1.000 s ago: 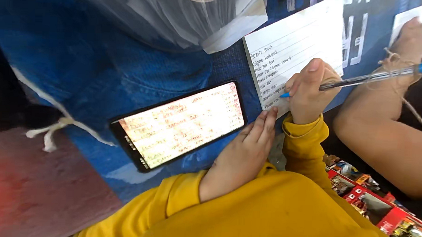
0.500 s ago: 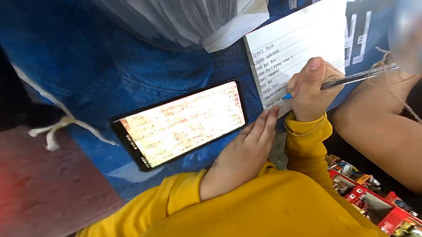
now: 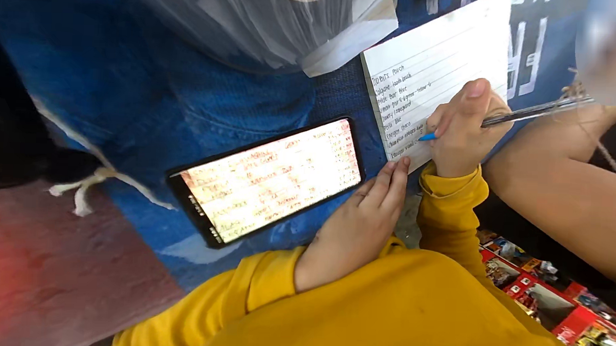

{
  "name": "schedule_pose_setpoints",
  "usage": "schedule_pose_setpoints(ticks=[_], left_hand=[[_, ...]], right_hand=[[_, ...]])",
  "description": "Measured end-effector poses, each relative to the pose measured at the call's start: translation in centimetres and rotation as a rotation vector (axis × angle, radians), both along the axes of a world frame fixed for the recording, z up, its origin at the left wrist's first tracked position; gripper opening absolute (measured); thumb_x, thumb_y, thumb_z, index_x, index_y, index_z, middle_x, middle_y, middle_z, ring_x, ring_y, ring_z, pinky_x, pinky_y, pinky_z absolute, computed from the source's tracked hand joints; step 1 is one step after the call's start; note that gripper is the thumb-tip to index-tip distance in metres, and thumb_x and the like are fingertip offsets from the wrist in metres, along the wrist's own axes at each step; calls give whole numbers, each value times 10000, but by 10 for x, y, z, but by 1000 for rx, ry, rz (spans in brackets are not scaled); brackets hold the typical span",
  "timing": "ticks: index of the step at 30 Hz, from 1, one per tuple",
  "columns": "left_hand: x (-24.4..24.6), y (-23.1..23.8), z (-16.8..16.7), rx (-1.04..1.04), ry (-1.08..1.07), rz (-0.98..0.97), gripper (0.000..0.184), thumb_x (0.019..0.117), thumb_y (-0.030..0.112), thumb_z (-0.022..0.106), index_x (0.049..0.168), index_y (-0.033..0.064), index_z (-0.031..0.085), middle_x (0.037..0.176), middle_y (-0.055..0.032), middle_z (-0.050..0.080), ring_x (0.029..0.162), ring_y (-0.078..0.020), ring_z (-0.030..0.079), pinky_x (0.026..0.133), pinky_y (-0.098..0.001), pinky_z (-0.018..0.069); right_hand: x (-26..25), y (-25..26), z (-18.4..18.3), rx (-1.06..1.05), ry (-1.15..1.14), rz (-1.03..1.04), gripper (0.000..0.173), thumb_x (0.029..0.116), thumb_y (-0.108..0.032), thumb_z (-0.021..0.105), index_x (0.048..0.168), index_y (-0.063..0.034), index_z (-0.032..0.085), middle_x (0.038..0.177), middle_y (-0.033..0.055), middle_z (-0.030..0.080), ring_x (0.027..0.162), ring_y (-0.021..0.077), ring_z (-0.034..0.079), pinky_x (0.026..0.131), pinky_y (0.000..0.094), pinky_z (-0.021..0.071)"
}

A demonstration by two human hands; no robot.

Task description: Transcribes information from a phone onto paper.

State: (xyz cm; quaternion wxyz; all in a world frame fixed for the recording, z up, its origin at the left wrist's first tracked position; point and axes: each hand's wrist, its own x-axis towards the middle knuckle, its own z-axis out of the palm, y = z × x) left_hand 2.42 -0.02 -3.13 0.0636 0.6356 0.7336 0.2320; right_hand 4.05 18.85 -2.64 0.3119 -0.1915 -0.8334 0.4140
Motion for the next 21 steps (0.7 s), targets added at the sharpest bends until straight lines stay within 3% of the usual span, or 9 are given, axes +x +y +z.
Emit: schedule_pose_setpoints(ticks=[10, 21], left_hand=[[0, 3, 2, -8, 23, 9, 332, 990, -38, 482, 1290, -64, 621, 1479, -186, 544, 1333, -258, 576, 1048, -297, 473], [-2, 3, 3, -15, 37, -18, 336, 1000, -34, 467, 1301, -72, 610, 1493, -202, 523, 1349, -259, 562, 1066, -295, 457]], right_hand=[[8, 21, 2, 111, -62, 249, 401, 1061, -242, 510, 660, -238, 516, 598, -207, 515, 565, -107, 533, 530, 91, 440], [8, 18, -1, 16, -8, 239, 401, 1065, -240, 509, 667, -271, 543, 595, -222, 539, 530, -104, 529, 492, 88, 436]])
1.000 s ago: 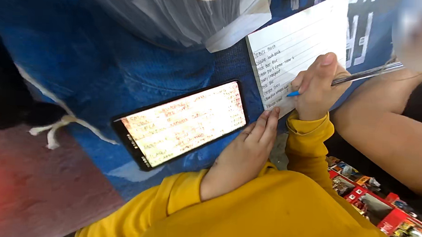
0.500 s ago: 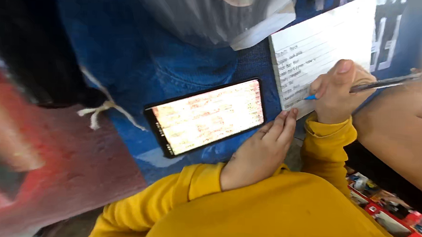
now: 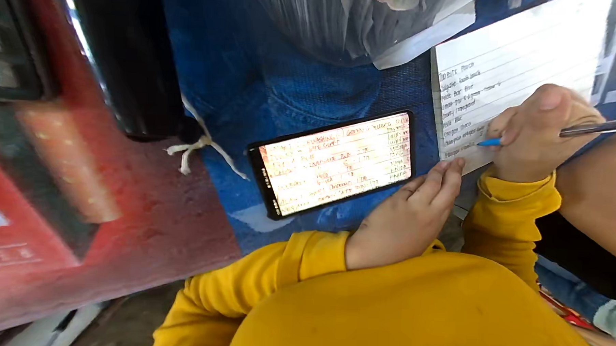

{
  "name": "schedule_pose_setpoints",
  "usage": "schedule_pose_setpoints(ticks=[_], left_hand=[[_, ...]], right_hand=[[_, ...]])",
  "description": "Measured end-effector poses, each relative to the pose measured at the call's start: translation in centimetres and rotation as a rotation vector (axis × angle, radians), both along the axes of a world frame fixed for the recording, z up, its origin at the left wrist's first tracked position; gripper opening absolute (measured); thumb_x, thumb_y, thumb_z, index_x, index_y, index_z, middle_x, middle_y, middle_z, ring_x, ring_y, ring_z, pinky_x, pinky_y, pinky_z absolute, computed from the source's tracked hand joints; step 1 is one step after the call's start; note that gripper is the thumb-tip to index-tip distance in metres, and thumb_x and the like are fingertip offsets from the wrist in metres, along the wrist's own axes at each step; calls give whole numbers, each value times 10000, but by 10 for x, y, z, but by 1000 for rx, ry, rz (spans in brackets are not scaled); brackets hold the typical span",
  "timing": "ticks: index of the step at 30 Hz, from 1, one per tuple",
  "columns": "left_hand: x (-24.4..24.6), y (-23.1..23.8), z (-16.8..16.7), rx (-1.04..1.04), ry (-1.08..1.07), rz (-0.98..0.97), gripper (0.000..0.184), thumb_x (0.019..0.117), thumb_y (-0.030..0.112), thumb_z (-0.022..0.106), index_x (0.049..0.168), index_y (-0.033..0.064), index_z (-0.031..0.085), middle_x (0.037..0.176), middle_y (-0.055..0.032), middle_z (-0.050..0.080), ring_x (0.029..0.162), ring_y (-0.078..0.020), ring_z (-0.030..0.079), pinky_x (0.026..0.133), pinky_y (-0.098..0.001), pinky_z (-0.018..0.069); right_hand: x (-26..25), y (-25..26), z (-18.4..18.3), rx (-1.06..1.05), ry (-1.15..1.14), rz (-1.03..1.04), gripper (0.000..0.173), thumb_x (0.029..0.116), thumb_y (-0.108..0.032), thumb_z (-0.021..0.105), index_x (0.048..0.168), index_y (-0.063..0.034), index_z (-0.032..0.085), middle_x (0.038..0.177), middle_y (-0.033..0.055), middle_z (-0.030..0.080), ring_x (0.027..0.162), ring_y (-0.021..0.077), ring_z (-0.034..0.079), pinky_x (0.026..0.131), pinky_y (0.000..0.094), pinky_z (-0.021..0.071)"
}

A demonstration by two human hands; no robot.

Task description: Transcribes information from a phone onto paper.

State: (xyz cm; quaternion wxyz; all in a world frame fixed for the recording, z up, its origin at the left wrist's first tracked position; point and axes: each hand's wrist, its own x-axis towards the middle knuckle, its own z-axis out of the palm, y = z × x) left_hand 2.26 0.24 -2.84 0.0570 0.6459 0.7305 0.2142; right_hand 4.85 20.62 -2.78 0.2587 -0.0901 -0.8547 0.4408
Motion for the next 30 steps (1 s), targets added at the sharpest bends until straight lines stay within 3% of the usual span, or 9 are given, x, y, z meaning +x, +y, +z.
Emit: schedule_pose_setpoints(ticks=[5, 10, 13, 16, 19, 21, 26, 30], left_hand=[[0, 0, 0, 22, -47, 12, 342, 1008, -22, 464, 1318, -82, 595, 1484, -205, 533, 1342, -272, 569, 1060, -301, 462], [-1, 0, 0, 10, -19, -3, 330, 1002, -35, 467, 1298, -82, 606, 1497, -209, 516, 1353, -290, 554, 1060, -308, 464], [-1, -1, -1, 6, 7, -12, 364, 984, -59, 468, 1323, -84, 599, 1507, -210, 505, 1360, -295, 545, 1064, -312, 458], [1, -1, -4, 37, -33, 10, 345, 978, -65, 476, 1296, -86, 608, 1488, -211, 526, 1335, -295, 571, 1030, -314, 485], [3, -2, -6, 67, -48, 21, 335, 955, -94, 484, 1265, -95, 614, 1470, -217, 543, 1325, -301, 581, 1025, -318, 492], [2, -3, -6, 66, -49, 20, 339, 946, -103, 485, 1259, -94, 614, 1469, -214, 544, 1328, -297, 578, 1016, -316, 495], [1, -2, -5, 53, 17, 13, 356, 933, -121, 482, 1259, -86, 620, 1444, -206, 568, 1307, -287, 595, 1004, -302, 495], [1, -3, -5, 63, 16, 9, 349, 935, -122, 477, 1249, -87, 625, 1426, -207, 581, 1298, -291, 600, 1004, -304, 494]], right_hand=[[-1, 1, 3, -163, 11, -85, 412, 1063, -194, 484, 675, -292, 581, 584, -208, 593, 480, -78, 550, 452, 106, 462], [-3, -1, 1, -3, 11, -156, 395, 1050, -139, 458, 684, -269, 535, 583, -217, 545, 501, -92, 528, 484, 107, 449], [-2, 5, 5, -318, 66, -124, 450, 1083, -178, 434, 664, -262, 577, 575, -180, 580, 454, -65, 514, 438, 109, 438], [-4, 12, 13, -470, 128, -192, 547, 1103, -167, 257, 635, -218, 537, 585, -133, 575, 440, -27, 501, 426, 129, 441], [1, 21, 10, -335, 80, 19, 453, 1103, -340, 411, 737, -275, 671, 719, -190, 644, 581, -61, 595, 524, 118, 511], [1, 22, 8, -237, 30, 151, 437, 1085, -438, 450, 730, -275, 648, 703, -205, 590, 592, -92, 553, 530, 93, 462], [-5, 9, 2, -145, 45, -58, 424, 1076, -254, 508, 655, -259, 561, 585, -205, 536, 510, -94, 512, 486, 97, 438], [-3, 9, 2, -134, 30, -49, 422, 1067, -204, 512, 652, -253, 564, 583, -200, 542, 510, -91, 527, 485, 95, 453]])
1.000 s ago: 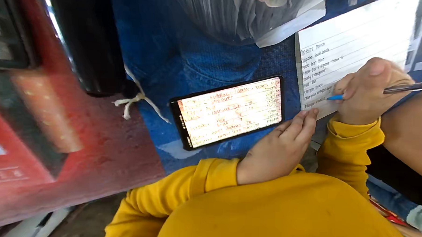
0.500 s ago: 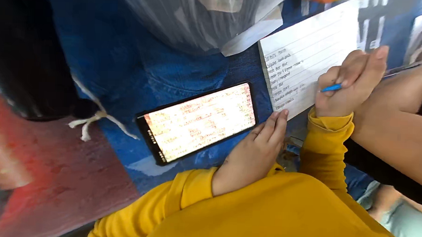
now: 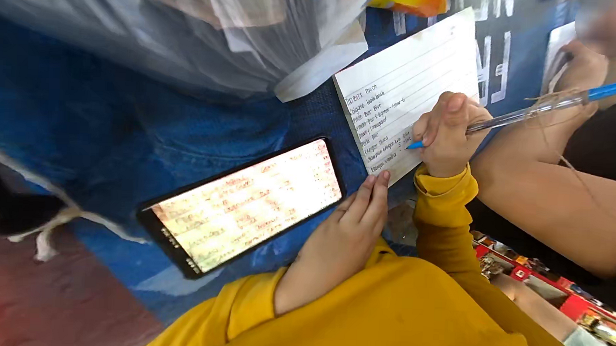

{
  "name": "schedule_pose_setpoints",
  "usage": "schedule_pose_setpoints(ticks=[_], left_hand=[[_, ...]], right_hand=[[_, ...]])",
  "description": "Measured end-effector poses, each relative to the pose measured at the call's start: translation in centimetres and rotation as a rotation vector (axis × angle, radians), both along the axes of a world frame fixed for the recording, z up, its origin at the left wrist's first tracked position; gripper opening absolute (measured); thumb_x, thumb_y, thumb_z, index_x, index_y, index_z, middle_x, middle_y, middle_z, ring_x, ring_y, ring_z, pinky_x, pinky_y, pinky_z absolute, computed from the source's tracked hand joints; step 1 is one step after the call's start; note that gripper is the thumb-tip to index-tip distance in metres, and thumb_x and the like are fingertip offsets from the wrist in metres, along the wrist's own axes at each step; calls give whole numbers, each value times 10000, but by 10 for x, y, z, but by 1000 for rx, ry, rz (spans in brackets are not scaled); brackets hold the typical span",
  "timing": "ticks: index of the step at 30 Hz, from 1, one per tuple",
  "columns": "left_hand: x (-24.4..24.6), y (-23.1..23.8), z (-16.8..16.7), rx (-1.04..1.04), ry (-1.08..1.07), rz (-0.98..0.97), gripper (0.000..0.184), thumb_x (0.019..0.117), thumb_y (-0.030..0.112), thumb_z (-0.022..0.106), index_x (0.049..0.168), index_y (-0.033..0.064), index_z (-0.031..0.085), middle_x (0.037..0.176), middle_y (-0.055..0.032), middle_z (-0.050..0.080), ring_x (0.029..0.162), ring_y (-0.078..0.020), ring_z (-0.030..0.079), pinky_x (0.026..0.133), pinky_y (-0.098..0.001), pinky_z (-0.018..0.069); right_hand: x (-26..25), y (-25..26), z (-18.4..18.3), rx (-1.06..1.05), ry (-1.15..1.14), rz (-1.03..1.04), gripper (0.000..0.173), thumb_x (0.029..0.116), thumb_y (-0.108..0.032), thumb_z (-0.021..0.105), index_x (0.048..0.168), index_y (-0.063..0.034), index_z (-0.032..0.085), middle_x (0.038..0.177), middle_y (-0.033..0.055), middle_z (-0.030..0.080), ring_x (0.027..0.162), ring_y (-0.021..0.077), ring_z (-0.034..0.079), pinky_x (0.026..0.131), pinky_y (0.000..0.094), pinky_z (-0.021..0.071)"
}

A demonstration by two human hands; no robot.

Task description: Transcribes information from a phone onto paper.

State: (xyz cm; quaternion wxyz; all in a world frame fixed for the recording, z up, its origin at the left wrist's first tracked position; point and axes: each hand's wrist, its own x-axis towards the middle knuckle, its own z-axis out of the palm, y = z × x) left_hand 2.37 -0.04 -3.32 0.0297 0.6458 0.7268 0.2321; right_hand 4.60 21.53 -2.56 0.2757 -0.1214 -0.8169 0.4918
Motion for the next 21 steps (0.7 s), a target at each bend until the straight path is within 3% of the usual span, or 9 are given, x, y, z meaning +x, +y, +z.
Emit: schedule_pose_setpoints(ticks=[6, 9, 13, 15, 21], left_hand=[[1, -1, 0, -2, -33, 4, 350, 938, -117, 476, 1261, -94, 610, 1449, -210, 562, 1300, -288, 599, 977, -303, 508], [0, -1, -1, -3, -17, -7, 348, 943, -117, 471, 1263, -93, 607, 1453, -215, 555, 1307, -293, 592, 995, -303, 497], [0, 0, -2, 8, -3, 3, 348, 943, -117, 472, 1258, -84, 615, 1444, -208, 565, 1309, -289, 590, 1006, -301, 493], [1, 0, -2, 10, -5, 7, 348, 940, -117, 475, 1257, -84, 616, 1444, -205, 568, 1301, -291, 597, 997, -300, 499], [0, -1, -1, 8, -11, 0, 338, 944, -109, 480, 1250, -91, 620, 1447, -209, 563, 1300, -290, 596, 984, -304, 503]], right_hand=[[-1, -5, -1, 67, -6, -73, 447, 1052, -138, 489, 617, -231, 528, 565, -186, 525, 501, -84, 518, 475, 100, 438], [1, -4, 1, 85, -31, -25, 455, 1052, -174, 500, 603, -245, 500, 558, -198, 494, 512, -98, 503, 489, 93, 428], [-1, -1, 2, -137, 37, -103, 456, 1083, -183, 459, 651, -270, 574, 544, -180, 569, 460, -69, 524, 456, 117, 451], [-2, 0, 3, -133, 36, -136, 473, 1080, -146, 424, 642, -264, 556, 532, -173, 568, 445, -64, 526, 445, 118, 457], [0, 3, 3, -61, -17, 16, 420, 1066, -208, 514, 657, -278, 577, 574, -208, 559, 502, -94, 529, 482, 97, 449]])
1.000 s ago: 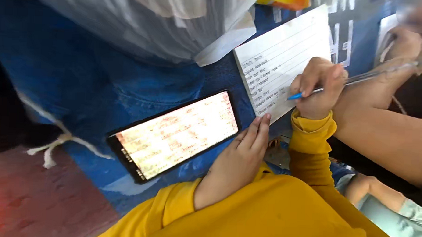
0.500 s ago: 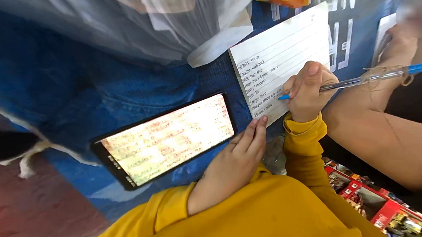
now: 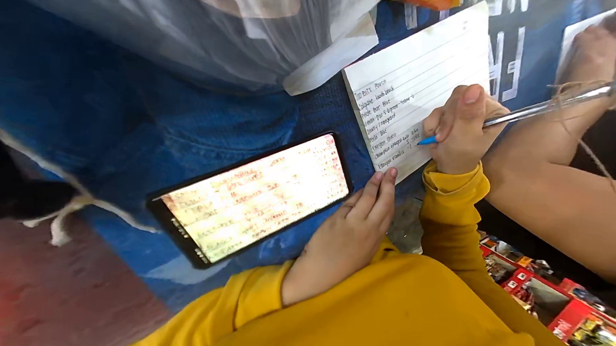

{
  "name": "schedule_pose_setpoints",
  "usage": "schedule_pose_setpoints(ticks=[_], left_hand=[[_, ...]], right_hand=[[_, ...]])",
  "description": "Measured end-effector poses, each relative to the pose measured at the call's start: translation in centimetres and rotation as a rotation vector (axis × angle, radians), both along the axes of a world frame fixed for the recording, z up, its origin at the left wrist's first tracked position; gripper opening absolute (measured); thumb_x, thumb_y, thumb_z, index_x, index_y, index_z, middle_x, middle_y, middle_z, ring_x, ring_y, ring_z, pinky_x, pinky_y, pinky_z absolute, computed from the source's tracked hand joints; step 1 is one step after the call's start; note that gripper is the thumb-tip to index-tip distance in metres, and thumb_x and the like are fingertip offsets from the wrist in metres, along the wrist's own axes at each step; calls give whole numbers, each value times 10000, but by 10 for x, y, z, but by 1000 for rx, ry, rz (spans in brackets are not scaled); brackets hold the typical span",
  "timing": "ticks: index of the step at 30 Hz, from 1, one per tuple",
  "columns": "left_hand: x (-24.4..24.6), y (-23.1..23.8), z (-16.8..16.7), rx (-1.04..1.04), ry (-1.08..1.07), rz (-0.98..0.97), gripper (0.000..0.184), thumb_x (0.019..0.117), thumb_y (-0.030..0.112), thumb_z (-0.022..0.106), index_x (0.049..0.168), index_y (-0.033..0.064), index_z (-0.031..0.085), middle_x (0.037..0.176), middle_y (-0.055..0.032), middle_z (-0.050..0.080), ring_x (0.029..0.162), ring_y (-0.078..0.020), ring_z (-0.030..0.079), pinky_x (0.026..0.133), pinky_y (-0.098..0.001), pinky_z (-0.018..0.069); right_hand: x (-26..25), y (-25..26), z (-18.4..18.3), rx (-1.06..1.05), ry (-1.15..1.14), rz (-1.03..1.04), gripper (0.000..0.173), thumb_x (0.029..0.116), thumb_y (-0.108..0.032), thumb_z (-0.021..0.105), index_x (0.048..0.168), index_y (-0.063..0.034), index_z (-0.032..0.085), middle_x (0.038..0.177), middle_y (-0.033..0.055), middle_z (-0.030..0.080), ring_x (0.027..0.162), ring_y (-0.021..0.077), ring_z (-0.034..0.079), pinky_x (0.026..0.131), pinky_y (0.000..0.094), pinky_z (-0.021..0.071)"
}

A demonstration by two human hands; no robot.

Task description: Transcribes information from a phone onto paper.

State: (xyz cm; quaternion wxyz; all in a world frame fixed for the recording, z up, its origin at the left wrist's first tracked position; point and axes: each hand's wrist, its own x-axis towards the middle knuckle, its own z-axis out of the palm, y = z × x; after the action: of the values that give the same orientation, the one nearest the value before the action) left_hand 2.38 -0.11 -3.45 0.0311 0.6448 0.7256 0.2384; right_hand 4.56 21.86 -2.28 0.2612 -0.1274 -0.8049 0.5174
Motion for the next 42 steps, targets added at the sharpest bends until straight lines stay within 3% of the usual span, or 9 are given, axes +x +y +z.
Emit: schedule_pose_setpoints(ticks=[6, 11, 15, 18, 21, 24, 35, 42], left_hand=[[-1, 1, 3, -40, 52, -11, 341, 968, -89, 469, 1268, -70, 631, 1454, -187, 558, 1324, -279, 572, 1026, -303, 479], [-3, 1, 5, -40, 46, -16, 339, 986, -66, 460, 1283, -72, 623, 1462, -182, 558, 1330, -279, 571, 1024, -301, 481], [-1, 1, 1, -12, -13, -14, 339, 974, -72, 470, 1277, -85, 621, 1458, -209, 550, 1330, -302, 568, 1033, -318, 480], [1, 2, -1, 15, -48, -3, 332, 959, -82, 484, 1260, -91, 623, 1437, -221, 565, 1318, -316, 581, 1029, -328, 489], [1, 2, -1, 22, -39, -3, 335, 946, -99, 487, 1254, -93, 619, 1424, -221, 577, 1307, -313, 590, 1002, -329, 503], [1, 3, -1, 21, -17, -6, 341, 941, -104, 483, 1256, -105, 613, 1419, -224, 580, 1286, -315, 606, 985, -323, 510], [1, 1, 0, 7, -28, 10, 344, 930, -113, 492, 1249, -92, 622, 1409, -206, 593, 1270, -292, 621, 956, -307, 522], [0, 1, -1, 18, 5, -2, 335, 939, -113, 485, 1243, -95, 624, 1404, -216, 592, 1292, -306, 602, 1000, -309, 499]], right_hand=[[1, 1, -1, -38, 18, 16, 416, 1075, -234, 495, 675, -280, 600, 580, -204, 582, 487, -88, 527, 466, 102, 437], [0, 2, -2, -91, 44, 15, 415, 1081, -225, 476, 702, -262, 640, 624, -189, 617, 511, -70, 565, 480, 109, 479], [-1, 12, -3, 74, 14, 149, 258, 1075, -424, 496, 929, -335, 690, 936, -239, 634, 806, -81, 640, 674, 117, 558], [-2, 18, -5, 94, 46, 257, 190, 1024, -452, 597, 982, -293, 691, 1059, -170, 629, 931, -19, 654, 740, 161, 582], [2, 15, -5, -17, 85, 235, 361, 1069, -447, 492, 831, -261, 689, 864, -168, 651, 738, -39, 637, 610, 141, 544], [3, 4, -3, -83, 74, 74, 469, 1094, -379, 456, 671, -241, 605, 622, -182, 575, 501, -73, 546, 451, 106, 467], [0, -5, -2, 55, 8, -67, 423, 1069, -174, 484, 658, -254, 546, 564, -197, 538, 473, -91, 505, 442, 100, 426], [-1, -5, -1, 72, -13, -87, 436, 1053, -141, 483, 634, -258, 516, 535, -198, 516, 458, -90, 497, 439, 104, 424]])
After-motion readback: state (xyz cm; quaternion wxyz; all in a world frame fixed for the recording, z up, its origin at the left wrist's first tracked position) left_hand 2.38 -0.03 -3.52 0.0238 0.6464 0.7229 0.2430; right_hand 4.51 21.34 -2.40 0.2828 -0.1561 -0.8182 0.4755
